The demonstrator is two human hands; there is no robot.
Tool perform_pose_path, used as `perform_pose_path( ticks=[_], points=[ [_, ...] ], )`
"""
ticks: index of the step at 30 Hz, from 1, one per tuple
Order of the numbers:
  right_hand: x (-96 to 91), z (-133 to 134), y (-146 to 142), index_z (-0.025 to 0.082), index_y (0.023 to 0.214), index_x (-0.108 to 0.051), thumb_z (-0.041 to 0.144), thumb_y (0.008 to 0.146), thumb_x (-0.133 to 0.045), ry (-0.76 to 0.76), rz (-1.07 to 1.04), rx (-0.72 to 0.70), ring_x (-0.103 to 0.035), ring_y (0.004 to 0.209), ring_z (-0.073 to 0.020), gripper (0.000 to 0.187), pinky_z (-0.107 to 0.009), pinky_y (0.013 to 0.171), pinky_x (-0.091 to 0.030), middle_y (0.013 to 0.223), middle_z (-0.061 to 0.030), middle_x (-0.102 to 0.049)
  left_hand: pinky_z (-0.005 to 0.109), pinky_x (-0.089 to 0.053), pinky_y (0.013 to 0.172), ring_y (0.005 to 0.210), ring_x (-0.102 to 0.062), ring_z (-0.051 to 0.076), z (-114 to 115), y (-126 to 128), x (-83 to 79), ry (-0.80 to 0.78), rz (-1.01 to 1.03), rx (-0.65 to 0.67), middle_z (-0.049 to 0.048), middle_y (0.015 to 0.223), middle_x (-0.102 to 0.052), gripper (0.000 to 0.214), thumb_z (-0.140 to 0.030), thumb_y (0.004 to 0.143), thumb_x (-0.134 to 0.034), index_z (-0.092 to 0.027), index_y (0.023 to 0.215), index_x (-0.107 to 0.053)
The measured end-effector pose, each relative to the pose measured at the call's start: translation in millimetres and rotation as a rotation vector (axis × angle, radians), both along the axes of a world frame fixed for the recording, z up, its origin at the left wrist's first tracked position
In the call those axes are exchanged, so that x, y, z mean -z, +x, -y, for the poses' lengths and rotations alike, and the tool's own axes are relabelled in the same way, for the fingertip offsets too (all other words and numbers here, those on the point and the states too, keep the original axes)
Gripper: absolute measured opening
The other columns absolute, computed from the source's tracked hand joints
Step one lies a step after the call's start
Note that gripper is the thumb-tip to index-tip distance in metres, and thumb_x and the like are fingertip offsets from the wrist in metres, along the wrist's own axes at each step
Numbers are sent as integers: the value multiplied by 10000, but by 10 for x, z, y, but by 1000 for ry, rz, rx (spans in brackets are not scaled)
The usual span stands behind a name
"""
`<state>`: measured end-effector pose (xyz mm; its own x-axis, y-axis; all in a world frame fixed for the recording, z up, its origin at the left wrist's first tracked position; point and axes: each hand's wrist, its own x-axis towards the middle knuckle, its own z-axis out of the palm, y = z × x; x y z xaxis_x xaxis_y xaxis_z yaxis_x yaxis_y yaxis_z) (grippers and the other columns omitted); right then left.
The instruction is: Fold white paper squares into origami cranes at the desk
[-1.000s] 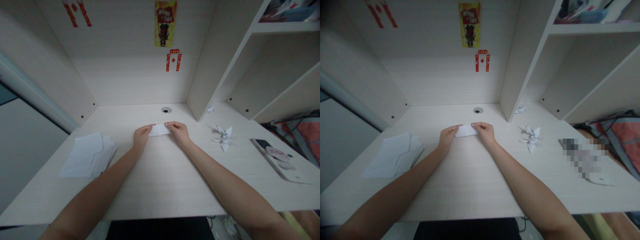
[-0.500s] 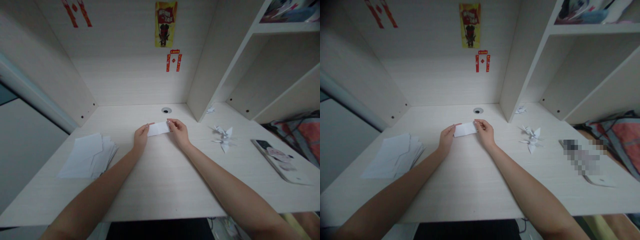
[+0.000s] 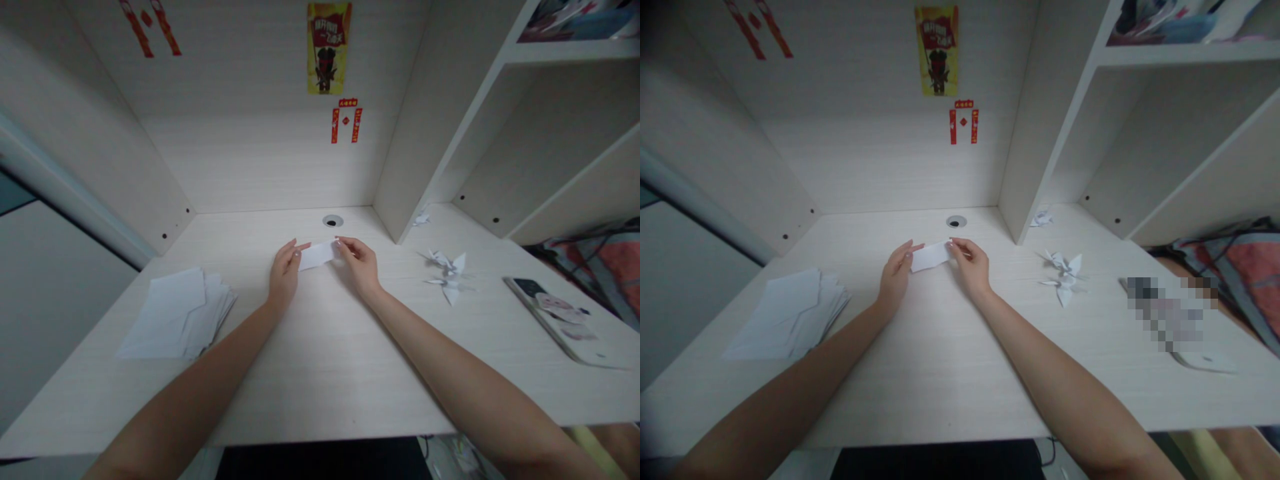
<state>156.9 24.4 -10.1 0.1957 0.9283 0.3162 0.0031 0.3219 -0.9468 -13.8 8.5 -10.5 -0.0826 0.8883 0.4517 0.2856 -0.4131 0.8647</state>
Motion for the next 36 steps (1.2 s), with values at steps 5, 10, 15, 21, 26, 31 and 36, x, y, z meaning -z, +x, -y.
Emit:
perform_pose_path(
  ticks=[5, 10, 15, 21, 26, 31, 36],
  points=[
    [16, -13, 19, 194, 917, -672, 472, 718, -640, 25, 15, 81, -598, 841, -177, 344, -293, 721, -480, 1039, -94, -655, 355, -239, 1104, 1284, -418, 189, 2, 10, 29, -93, -2, 37, 37, 1305, -560, 373, -370, 891, -446, -229, 1202, -595],
    [11, -14, 15, 192, 961, -655, 470, 702, -654, 15, -3, 63, -595, 800, -167, 380, -295, 713, -481, 1027, -94, -649, 309, -320, 1053, 1234, -482, 181, 39, 49, 6, -160, 94, 54, 45, 1328, -537, 451, -399, 868, -487, -207, 1274, -524],
    [10, -3, -13, 201, 995, -635, 455, 670, -692, -8, -68, -21, -608, 710, -148, 416, -288, 675, -478, 1001, -74, -668, 305, -344, 1043, 1183, -526, 183, 37, 56, -3, -166, 137, 82, 67, 1277, -580, 425, -397, 872, -481, -181, 1226, -574],
    [44, -18, 0, 201, 1035, -629, 425, 626, -726, -13, -25, -66, -551, 598, -107, 476, -279, 620, -474, 1100, -88, -648, 329, -391, 1018, 1176, -532, 212, 12, 42, -11, -156, 232, 63, 101, 1319, -539, 453, -329, 814, -581, -164, 1236, -563],
    [42, -25, -1, 211, 1020, -645, 383, 665, -700, 35, -52, -91, -607, 783, -158, 399, -308, 743, -488, 1079, -82, -658, 330, -493, 877, 1012, -622, 225, -1, 34, -19, -171, 323, 9, 136, 1322, -529, 593, -320, 762, -645, -186, 1316, -479],
    [47, -35, -9, 215, 1008, -641, 368, 675, -701, 66, -132, -144, -607, 985, -204, 371, -342, 853, -468, 1079, -85, -667, 325, -475, 905, 1103, -571, 226, -34, 30, 7, -183, 397, 9, 154, 1366, -475, 747, -260, 685, -727, -214, 1358, -406],
    [62, -48, -6, 215, 1050, -626, 387, 663, -710, 2, -224, -182, -625, 780, -174, 431, -300, 691, -479, 901, -58, -702, 334, -489, 858, 937, -633, 198, -39, 64, 31, -357, 508, 158, 156, 1216, -588, 876, -274, 630, -773, -185, 1393, -351]
  ],
)
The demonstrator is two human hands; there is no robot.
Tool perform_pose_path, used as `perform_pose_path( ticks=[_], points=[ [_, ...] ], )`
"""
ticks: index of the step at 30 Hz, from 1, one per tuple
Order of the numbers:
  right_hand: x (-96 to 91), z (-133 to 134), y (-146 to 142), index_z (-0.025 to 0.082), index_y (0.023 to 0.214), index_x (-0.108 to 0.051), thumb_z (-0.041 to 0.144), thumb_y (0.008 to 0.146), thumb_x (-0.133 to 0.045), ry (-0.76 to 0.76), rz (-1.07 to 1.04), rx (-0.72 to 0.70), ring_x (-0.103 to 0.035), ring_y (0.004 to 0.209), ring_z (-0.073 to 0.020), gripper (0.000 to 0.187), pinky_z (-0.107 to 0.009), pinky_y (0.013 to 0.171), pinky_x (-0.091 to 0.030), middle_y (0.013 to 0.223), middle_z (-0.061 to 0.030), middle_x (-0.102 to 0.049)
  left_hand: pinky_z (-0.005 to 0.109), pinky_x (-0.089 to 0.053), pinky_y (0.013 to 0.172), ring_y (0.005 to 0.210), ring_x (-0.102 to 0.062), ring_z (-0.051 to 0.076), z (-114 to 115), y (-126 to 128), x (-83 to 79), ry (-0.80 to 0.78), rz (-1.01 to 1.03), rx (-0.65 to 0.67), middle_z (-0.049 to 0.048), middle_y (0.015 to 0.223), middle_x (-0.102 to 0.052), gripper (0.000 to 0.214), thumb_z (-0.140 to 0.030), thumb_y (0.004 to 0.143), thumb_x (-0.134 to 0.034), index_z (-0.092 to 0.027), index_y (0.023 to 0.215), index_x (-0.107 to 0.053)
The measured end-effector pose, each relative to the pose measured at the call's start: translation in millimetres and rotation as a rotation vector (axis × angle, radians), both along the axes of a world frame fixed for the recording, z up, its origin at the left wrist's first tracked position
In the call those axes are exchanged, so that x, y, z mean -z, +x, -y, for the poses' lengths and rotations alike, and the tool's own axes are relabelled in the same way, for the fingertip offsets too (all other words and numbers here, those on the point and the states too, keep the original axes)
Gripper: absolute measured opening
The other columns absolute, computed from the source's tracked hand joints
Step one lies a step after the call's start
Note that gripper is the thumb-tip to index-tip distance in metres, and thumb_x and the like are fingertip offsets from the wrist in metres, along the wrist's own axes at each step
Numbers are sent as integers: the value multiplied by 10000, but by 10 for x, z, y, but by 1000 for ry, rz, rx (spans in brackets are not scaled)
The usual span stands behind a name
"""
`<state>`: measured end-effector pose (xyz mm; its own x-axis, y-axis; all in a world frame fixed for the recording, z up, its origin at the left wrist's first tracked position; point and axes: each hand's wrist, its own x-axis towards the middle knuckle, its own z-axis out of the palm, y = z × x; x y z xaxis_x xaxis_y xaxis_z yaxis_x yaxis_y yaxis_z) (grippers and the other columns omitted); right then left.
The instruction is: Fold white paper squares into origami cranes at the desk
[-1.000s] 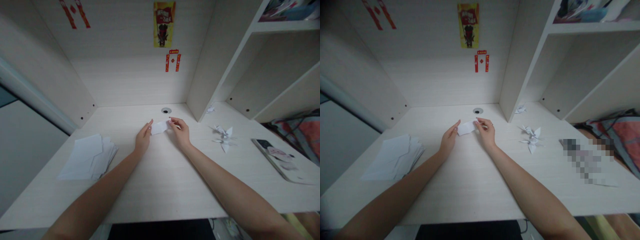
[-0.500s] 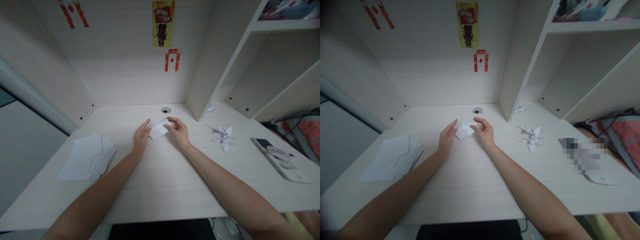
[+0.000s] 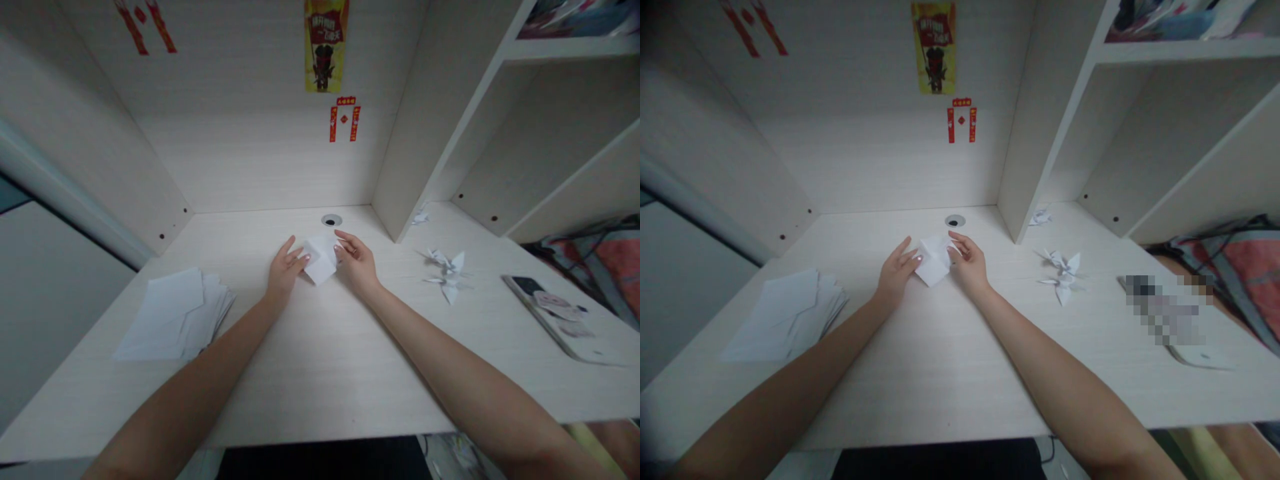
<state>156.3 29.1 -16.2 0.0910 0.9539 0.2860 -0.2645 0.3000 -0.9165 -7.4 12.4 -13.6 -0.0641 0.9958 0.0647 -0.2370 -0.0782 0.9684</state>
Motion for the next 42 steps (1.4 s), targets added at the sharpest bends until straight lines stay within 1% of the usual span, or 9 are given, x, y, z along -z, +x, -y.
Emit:
perform_pose_path(
  ticks=[4, 9, 14, 19, 25, 29, 36, 39, 42],
  points=[
    [-8, 11, -8, 227, 1064, -625, 362, 654, -715, -65, -73, -13, -577, 638, -130, 441, -258, 591, -440, 793, -17, -686, 323, -495, 798, 829, -643, 178, 33, 31, -19, -35, 16, 98, 99, 1042, -661, 850, -287, 602, -789, -172, 1356, -413],
    [1, 17, -7, 231, 1052, -639, 348, 652, -713, -77, -78, -44, -553, 608, -118, 423, -254, 572, -421, 785, -5, -669, 296, -480, 765, 740, -638, 156, 72, 48, -81, -23, -24, 145, 45, 836, -700, 712, -293, 589, -796, -150, 1236, -537],
    [20, 5, -7, 229, 1018, -656, 359, 647, -718, -73, -64, -79, -568, 640, -129, 397, -261, 592, -437, 804, -15, -675, 298, -482, 751, 733, -649, 163, 100, 63, -124, -56, 21, 209, 53, 870, -718, 692, -281, 583, -802, -167, 1216, -548],
    [1, 20, -17, 232, 999, -663, 364, 643, -720, -97, -41, -92, -569, 647, -133, 384, -267, 604, -440, 812, -14, -676, 273, -482, 709, 713, -649, 150, 106, 68, -122, -93, 71, 252, 49, 868, -720, 550, -275, 593, -796, -161, 1101, -620],
    [15, 16, -7, 249, 965, -682, 350, 648, -717, -92, -27, -95, -585, 693, -138, 334, -274, 628, -446, 855, -11, -680, 279, -486, 702, 694, -646, 145, 101, 58, -105, -139, 48, 305, 52, 841, -721, 466, -261, 589, -796, -151, 1020, -658],
    [25, 7, -4, 254, 945, -690, 337, 638, -724, -102, -28, -96, -591, 714, -140, 320, -278, 634, -447, 902, -14, -685, 275, -482, 681, 673, -644, 144, 97, 52, -87, -122, 19, 305, 47, 815, -721, 420, -279, 589, -795, -151, 969, -669],
    [37, 1, -6, 231, 940, -691, 374, 631, -729, -122, -30, -127, -575, 668, -146, 343, -268, 578, -431, 856, -32, -687, 276, -484, 685, 683, -644, 145, 94, 48, -73, -110, 21, 289, 54, 816, -719, 391, -277, 585, -798, -137, 931, -679],
    [35, 5, -9, 234, 941, -691, 385, 632, -731, -119, -20, -126, -572, 664, -144, 347, -267, 585, -432, 863, -29, -690, 269, -478, 680, 668, -636, 136, 93, 56, -87, -99, 56, 248, 37, 776, -712, 381, -274, 566, -806, -141, 901, -680],
    [8, 27, -16, 231, 934, -695, 409, 659, -716, -97, 4, -138, -584, 712, -152, 328, -272, 625, -446, 930, -34, -691, 264, -474, 685, 672, -632, 133, 95, 63, -128, -113, 106, 193, 24, 746, -704, 386, -274, 547, -812, -148, 886, -678]
  ],
)
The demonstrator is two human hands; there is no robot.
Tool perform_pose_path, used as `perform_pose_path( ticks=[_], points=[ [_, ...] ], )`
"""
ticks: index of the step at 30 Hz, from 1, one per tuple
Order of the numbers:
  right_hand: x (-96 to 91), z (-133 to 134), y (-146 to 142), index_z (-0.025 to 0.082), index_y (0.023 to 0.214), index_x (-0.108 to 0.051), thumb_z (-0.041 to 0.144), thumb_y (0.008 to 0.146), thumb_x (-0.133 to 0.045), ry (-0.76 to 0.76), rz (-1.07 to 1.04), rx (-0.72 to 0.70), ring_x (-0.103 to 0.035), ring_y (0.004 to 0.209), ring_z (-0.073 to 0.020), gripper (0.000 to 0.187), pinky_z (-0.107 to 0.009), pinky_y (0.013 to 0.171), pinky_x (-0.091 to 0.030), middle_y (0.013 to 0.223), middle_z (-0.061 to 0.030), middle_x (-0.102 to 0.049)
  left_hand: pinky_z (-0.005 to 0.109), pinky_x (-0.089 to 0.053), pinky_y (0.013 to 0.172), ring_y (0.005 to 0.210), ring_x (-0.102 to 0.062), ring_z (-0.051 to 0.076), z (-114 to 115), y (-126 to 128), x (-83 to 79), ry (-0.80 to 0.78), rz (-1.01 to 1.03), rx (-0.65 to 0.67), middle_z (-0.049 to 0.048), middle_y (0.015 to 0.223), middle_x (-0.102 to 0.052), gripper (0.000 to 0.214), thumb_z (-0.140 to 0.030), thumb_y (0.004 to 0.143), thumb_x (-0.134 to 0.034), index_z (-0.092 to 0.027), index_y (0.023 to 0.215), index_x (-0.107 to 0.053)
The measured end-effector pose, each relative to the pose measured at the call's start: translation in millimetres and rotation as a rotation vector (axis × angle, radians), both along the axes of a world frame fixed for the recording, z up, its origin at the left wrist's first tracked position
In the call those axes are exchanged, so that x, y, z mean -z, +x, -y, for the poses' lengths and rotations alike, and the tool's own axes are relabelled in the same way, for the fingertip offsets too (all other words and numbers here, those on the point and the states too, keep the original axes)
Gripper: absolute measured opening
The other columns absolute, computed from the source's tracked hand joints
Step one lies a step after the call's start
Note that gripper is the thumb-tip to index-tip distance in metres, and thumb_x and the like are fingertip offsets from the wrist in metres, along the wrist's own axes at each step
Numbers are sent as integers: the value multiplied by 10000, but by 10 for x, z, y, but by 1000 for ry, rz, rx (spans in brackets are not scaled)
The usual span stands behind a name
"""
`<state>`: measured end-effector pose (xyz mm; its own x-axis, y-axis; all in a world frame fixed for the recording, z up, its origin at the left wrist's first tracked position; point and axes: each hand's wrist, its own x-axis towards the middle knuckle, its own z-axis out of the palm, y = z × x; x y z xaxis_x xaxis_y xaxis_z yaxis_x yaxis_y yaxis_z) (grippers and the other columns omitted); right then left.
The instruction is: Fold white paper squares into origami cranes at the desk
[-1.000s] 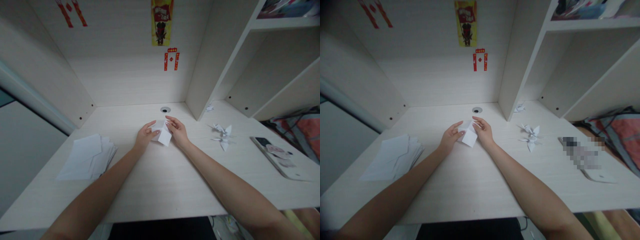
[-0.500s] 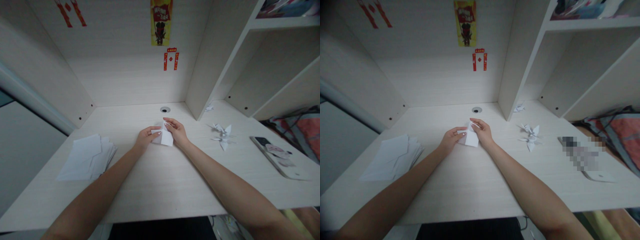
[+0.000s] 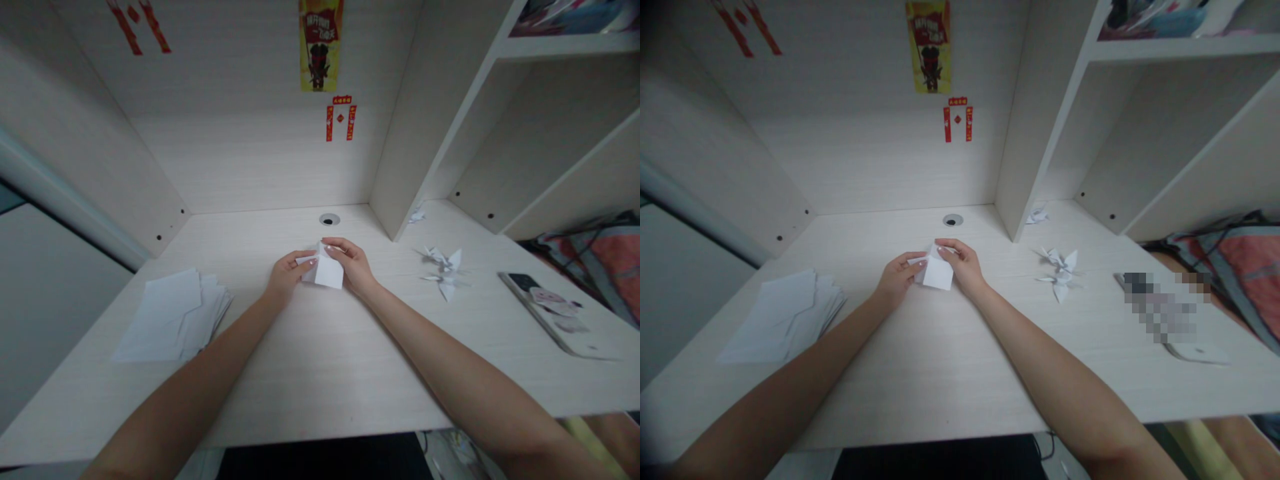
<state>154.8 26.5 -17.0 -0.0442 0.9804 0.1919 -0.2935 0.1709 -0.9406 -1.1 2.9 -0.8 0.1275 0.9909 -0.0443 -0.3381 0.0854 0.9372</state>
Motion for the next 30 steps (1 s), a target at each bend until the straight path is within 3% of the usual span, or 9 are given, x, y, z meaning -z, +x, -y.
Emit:
perform_pose_path(
  ticks=[3, 8, 13, 18, 22, 26, 30],
  points=[
    [-47, 38, -9, 223, 897, -709, 438, 695, -687, 28, 4, -70, -597, 816, -168, 295, -286, 698, -462, 1033, -45, -678, 262, -473, 709, 706, -631, 130, 4, 0, -49, -20, 64, -39, 21, 768, -700, 367, -272, 547, -807, -157, 869, -675],
    [-94, 84, -20, 261, 934, -707, 403, 686, -716, 70, 32, -195, -606, 880, -167, 286, -310, 797, -457, 1038, -24, -675, 244, -469, 698, 707, -614, 116, -14, -24, -67, -12, 127, -77, 17, 782, -688, 350, -264, 555, -795, -166, 863, -661],
    [-60, 66, -28, 260, 896, -712, 369, 640, -760, 126, 54, -167, -596, 954, -181, 282, -331, 863, -441, 1017, -27, -675, 252, -469, 698, 729, -614, 126, -37, -42, -22, -9, 99, -75, 28, 820, -690, 380, -297, 561, -789, -166, 892, -659],
    [2, 19, -26, 252, 793, -716, 337, 645, -764, 127, 16, -70, -594, 877, -155, 178, -304, 812, -437, 957, -16, -665, 277, -470, 700, 758, -598, 152, -30, -43, 15, 115, -135, -106, 37, 816, -668, 354, -367, 617, -754, -178, 911, -693],
    [21, 5, -26, 234, 756, -705, 358, 648, -757, 132, 35, -24, -577, 788, -138, 173, -285, 735, -435, 881, -10, -643, 286, -479, 788, 980, -543, 191, -1, -70, 6, 359, -455, -314, 53, 980, -588, 215, -350, 648, -738, -229, 825, -730],
    [5, 20, -26, 217, 740, -697, 403, 645, -749, 147, 109, 12, -563, 773, -149, 215, -285, 696, -433, 869, -25, -628, 324, -458, 888, 1087, -518, 206, 19, -89, -5, 461, -535, -321, 65, 1119, -546, 179, -336, 706, -700, -253, 860, -734],
    [-30, 43, -25, 222, 728, -703, 404, 648, -747, 176, 135, 33, -562, 789, -156, 204, -286, 687, -428, 873, -33, -616, 356, -399, 976, 1024, -566, 190, 35, -80, -34, 545, -566, -339, 60, 1038, -634, 150, -309, 753, -660, -250, 869, -735]
  ],
)
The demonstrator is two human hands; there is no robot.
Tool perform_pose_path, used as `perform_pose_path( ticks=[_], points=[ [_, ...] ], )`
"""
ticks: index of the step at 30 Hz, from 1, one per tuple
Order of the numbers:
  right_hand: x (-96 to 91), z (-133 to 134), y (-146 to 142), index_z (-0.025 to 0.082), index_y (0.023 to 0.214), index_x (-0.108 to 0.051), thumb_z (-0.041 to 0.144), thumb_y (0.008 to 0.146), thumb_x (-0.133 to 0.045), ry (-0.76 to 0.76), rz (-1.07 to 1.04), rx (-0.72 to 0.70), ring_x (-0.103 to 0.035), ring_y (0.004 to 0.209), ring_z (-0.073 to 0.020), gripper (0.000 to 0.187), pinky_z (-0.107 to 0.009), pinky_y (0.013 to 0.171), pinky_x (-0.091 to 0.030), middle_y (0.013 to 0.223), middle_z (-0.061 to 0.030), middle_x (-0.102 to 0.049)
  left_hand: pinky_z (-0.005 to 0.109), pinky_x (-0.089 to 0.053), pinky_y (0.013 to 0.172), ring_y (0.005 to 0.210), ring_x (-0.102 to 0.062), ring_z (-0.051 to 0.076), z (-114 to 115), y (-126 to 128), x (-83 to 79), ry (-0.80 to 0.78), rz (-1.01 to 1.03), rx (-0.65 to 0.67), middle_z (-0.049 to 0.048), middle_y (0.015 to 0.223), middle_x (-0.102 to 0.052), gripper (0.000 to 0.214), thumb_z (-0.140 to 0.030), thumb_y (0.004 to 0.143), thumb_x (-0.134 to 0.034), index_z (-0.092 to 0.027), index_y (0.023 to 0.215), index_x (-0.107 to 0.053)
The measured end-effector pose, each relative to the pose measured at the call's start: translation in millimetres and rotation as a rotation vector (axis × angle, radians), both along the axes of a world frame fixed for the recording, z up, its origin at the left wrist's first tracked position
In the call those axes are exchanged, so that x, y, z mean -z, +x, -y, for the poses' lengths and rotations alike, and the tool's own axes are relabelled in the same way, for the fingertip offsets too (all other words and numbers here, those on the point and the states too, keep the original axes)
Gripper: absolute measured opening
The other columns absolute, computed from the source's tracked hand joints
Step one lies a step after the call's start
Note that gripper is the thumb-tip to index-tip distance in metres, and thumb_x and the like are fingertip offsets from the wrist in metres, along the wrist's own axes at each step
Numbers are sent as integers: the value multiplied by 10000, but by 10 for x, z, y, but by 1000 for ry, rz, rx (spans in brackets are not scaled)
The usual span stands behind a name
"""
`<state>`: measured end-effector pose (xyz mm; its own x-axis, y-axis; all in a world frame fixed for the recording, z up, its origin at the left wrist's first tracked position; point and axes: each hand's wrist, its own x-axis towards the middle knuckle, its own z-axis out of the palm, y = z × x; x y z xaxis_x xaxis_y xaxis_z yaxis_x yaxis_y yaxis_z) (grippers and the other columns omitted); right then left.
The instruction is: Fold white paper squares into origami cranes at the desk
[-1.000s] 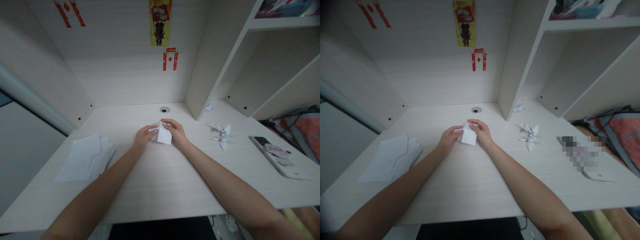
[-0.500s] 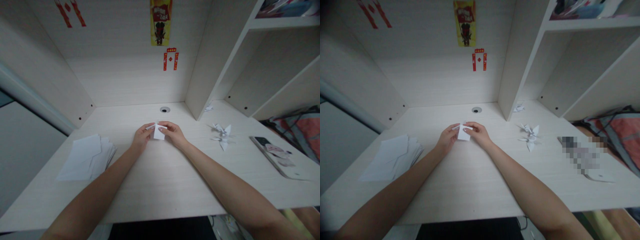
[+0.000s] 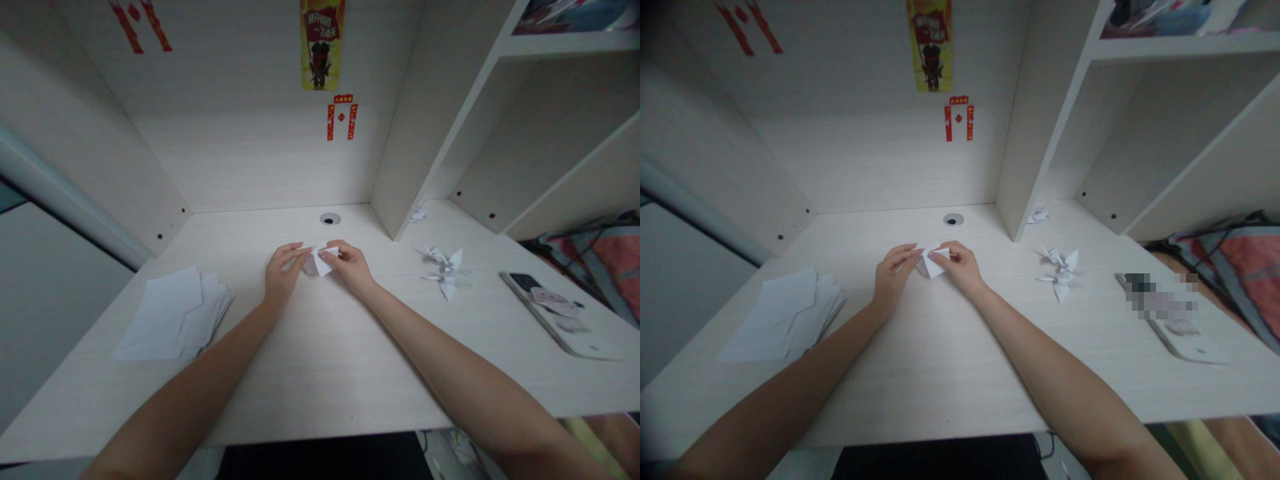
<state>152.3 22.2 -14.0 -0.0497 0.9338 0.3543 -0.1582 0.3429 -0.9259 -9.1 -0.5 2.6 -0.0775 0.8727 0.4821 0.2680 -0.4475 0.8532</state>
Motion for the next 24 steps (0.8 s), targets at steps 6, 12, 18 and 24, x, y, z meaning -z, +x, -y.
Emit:
perform_pose_path(
  ticks=[6, 12, 18, 24],
  points=[
    [-39, 21, -6, 221, 727, -707, 427, 632, -749, -21, 1, 11, -565, 800, -164, 231, -294, 694, -437, 889, -41, -618, 347, -425, 932, 922, -604, 191, 55, 28, -63, 27, -13, 10, 39, 925, -685, 132, -306, 764, -643, -254, 846, -732],
    [0, 9, -11, 219, 725, -698, 423, 638, -749, -30, -12, -1, -560, 782, -156, 228, -285, 680, -438, 884, -33, -610, 324, -436, 891, 897, -606, 189, 95, 23, -80, 71, -85, -7, 40, 913, -685, 142, -293, 788, -615, -250, 865, -726],
    [18, 8, -25, 227, 744, -702, 423, 649, -740, -33, -7, 0, -577, 820, -165, 221, -287, 711, -445, 899, -34, -626, 319, -435, 881, 877, -614, 194, 124, 45, -109, 52, -64, -31, 36, 883, -696, 113, -280, 767, -633, -247, 827, -723],
    [-7, 28, -28, 236, 766, -711, 413, 673, -725, -8, 36, 13, -579, 962, -192, 201, -314, 789, -437, 1075, -59, -636, 306, -447, 869, 861, -630, 193, 135, 59, -87, -26, -23, -34, 29, 879, -707, 126, -299, 763, -630, -234, 824, -720]
  ],
)
